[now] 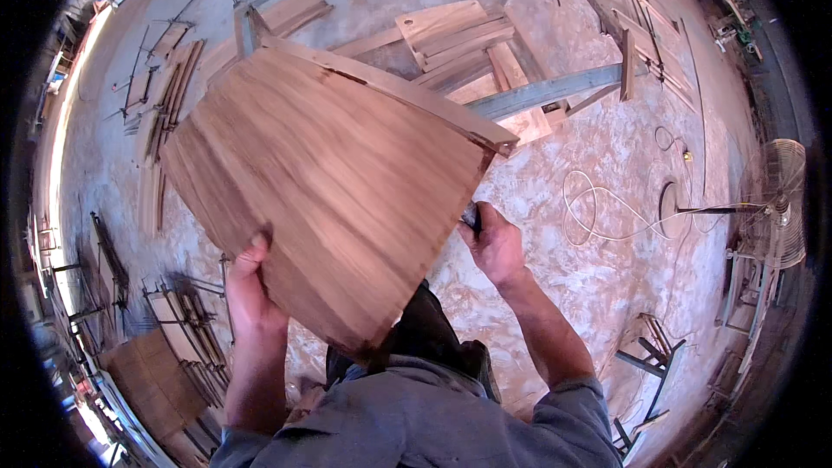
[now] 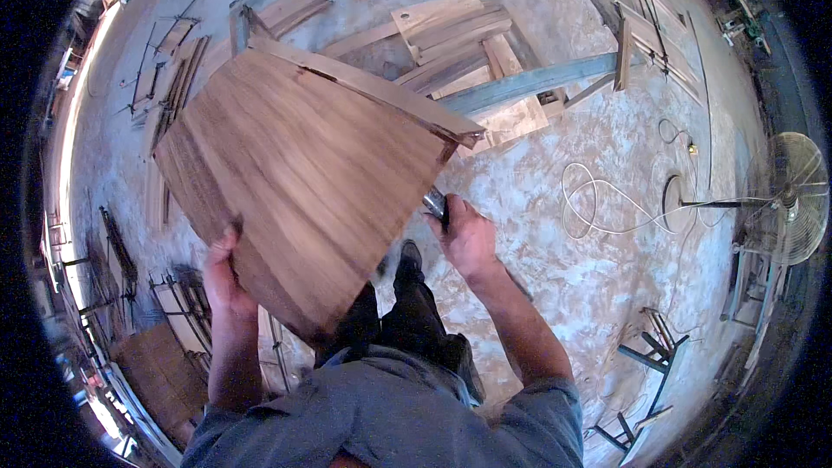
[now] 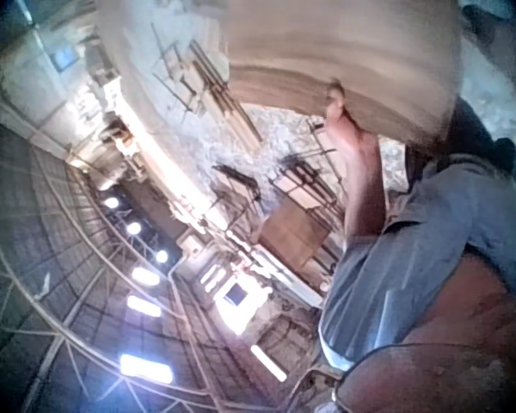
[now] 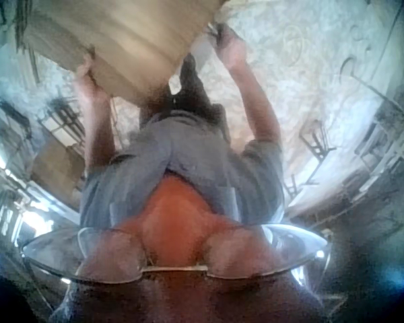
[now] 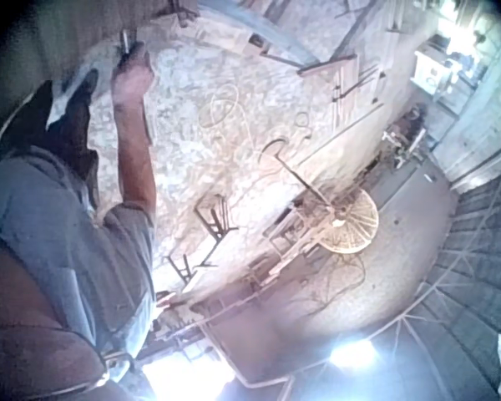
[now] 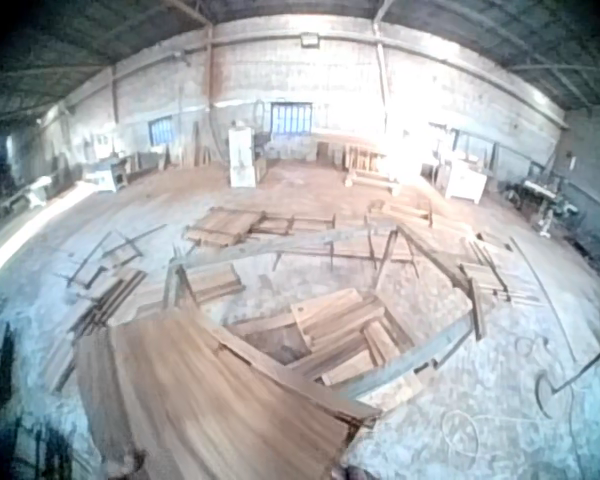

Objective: The person assembles a wooden panel by hammering a thin wooden strip into a groove along the edge of a larger board. They repeatedly tap the strip with a hammer to secure it, then inspect the fit and alignment of the joined pieces.

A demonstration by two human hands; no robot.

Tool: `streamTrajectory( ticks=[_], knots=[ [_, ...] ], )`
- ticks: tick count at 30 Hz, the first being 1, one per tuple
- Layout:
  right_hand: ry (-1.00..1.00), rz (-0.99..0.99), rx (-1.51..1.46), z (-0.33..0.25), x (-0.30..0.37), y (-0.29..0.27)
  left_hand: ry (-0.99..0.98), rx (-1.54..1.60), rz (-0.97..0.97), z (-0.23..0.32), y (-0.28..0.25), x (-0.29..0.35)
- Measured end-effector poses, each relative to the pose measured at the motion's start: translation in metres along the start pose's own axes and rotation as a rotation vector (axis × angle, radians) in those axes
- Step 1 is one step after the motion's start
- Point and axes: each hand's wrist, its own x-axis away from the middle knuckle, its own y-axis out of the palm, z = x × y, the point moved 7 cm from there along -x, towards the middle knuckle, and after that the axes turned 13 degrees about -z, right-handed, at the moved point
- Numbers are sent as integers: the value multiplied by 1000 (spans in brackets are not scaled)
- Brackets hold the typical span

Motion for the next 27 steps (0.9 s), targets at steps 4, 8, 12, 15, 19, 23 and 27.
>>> streamTrajectory(
  ticks=[4,8,12,15,19,23,27],
  knots=[
    [-278,-138,108,-24,0,7,37,-56,-21,3,6,-3],
    [-92,37,41,-13,-7,-7,-2,-12,25,3,1,4],
    [-171,-85,44,-17,-13,1,17,11,25,7,-3,7],
    [-207,-165,162,-20,-14,6,-3,-5,-19,11,0,11],
    [-80,-51,5,-11,-15,-1,40,51,58,16,-4,19],
    [-291,-125,120,-27,-16,11,30,26,15,19,-2,19],
    [-122,8,20,-13,-18,3,-33,90,-72,22,-2,24]
  ],
)
